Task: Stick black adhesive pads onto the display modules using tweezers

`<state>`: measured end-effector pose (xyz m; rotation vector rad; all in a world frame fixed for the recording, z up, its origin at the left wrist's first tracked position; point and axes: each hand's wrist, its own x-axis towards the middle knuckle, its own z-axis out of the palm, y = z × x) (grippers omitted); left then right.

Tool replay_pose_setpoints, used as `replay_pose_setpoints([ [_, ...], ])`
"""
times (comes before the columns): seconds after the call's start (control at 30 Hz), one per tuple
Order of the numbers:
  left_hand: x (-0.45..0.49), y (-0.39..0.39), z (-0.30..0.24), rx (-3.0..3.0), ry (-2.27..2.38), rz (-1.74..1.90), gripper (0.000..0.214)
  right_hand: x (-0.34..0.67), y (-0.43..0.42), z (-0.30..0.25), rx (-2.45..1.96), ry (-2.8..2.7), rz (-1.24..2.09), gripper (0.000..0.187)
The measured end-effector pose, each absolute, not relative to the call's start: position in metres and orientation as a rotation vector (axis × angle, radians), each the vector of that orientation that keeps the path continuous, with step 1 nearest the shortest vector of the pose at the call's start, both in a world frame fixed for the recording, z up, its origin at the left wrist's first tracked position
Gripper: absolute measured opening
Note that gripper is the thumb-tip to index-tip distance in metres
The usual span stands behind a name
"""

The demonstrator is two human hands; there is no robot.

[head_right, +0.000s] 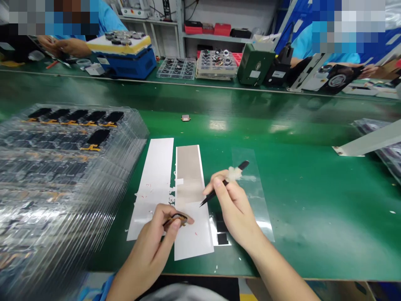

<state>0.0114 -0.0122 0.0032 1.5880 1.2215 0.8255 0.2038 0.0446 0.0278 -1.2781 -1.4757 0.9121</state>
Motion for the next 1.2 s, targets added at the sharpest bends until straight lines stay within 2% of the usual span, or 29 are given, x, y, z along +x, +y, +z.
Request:
replay_pose_setpoints([
  [0.07, 0.010, -0.016, 0.006, 1.814, 1.232, 0.732, 0.013, 0.208, 0.040, 0.024, -1.306, -1.473, 0.907, 0.042],
  [0.23, 0.002, -0.026, 0.007, 2.161, 1.259, 0.553, 0.030, 0.196, 0.025, -0.004, -1.253, -1.404, 1.090, 0.016],
  [0.3, 0.001, -0.027, 0.006, 2.227, 1.247, 0.536, 0.031, 0.189, 0.022, -0.012, -1.234, -1.404, 1.096, 0.011],
  [0.6, 0.002, -0.025, -0.003, 2.441, 1.189, 0.485, 0.038, 0.181, 0.024, -0.013, -1.266, -1.346, 1.169, 0.015],
  [0.8, 0.003, -0.028, -0.004, 2.523, 1.210, 0.503, 0.034, 0.179, 0.026, -0.009, -1.230, -1.229, 1.246, 0.013],
  [0.9, 0.005, -0.024, 0.002, 2.418, 1.224, 0.534, 0.037, 0.184, 0.026, -0.003, -1.150, -1.178, 1.260, 0.009],
  [1.07, 0.009, -0.011, 0.012, 1.907, 1.263, 0.736, 0.012, 0.191, 0.013, 0.011, -1.096, -1.055, 0.980, 0.003],
  [1.2, 0.015, -0.006, 0.014, 1.303, 1.217, 0.883, 0.010, 0.177, -0.006, 0.012, -1.046, -0.977, 0.862, 0.008],
])
